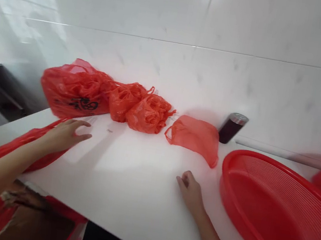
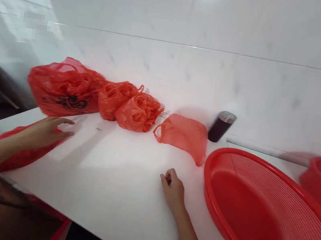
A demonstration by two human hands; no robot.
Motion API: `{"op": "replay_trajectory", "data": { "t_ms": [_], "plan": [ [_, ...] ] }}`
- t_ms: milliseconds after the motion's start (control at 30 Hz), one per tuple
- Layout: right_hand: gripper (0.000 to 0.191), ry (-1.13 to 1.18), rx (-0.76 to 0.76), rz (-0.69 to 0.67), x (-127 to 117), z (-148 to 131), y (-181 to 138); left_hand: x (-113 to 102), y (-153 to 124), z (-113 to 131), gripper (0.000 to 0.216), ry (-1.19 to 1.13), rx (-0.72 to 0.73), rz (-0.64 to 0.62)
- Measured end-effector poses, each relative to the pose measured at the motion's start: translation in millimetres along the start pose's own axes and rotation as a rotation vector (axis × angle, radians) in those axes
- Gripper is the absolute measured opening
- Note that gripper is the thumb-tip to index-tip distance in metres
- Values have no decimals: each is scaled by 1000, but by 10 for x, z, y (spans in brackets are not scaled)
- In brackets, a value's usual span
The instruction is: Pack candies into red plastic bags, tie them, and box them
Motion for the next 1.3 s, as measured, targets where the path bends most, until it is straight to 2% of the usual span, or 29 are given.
{"op": "replay_trajectory", "data": {
  "t_ms": [67,133,200,267,367,433,500,567,667,700,733,767,867,900,967,1067,1200,1300],
  "plan": [
    [19,8,-27,-129,-28,-161,-150,153,58,416,61,-27,168,-78],
    [12,34,-88,-369,-74,-343,-381,353,59,793,60,-54,299,-220],
    [6,67,-130,-576,-195,-487,-650,550,12,1104,57,-65,371,-389],
    [12,96,-69,-633,-431,-540,-900,700,-55,1353,53,-73,428,-509],
    [18,109,164,-497,-982,-433,-1259,861,-129,1629,50,-82,508,-555],
    [18,99,295,-377,-1419,-276,-1526,995,-168,1779,51,-77,546,-527],
    [18,103,352,-208,-1862,-84,-1779,1184,-251,1951,53,-78,577,-457],
    [26,95,337,122,-2291,121,-1969,1414,-428,2169,54,-87,606,-345],
    [31,19,324,751,-2757,416,-2134,1727,-849,2519,54,-73,582,-99],
    [33,-26,338,892,-2825,503,-2147,1801,-998,2617,52,-54,550,-21],
    [37,-78,354,964,-2851,582,-2134,1855,-1138,2708,52,-50,549,34],
    [41,-131,367,964,-2840,652,-2100,1890,-1253,2781,52,-47,548,69],
    [48,-232,359,784,-2701,813,-1983,1910,-1413,2891,52,-53,557,78],
    [48,-229,343,766,-2666,849,-1967,1900,-1414,2895,52,-54,552,70],
    [50,-163,304,838,-2675,913,-1960,1881,-1382,2880,52,-56,545,66],
    [54,-37,302,977,-2874,1029,-1916,1883,-1339,2854,52,-60,549,85],
    [56,-82,371,974,-3243,1071,-1729,1931,-1357,2843,52,-92,557,98],
    [48,-247,282,930,-3323,848,-1602,1931,-1364,2837,49,-153,553,92]
  ]
}}
Point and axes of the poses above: each hand's wrist, its own y-axis towards the middle knuckle, its own x-axis out of the palm, z = x × y, the point moved 3 cm from there along y, towards the middle knuckle, and after that the axes turned 3 degrees about -x, right-handed, at the moved point
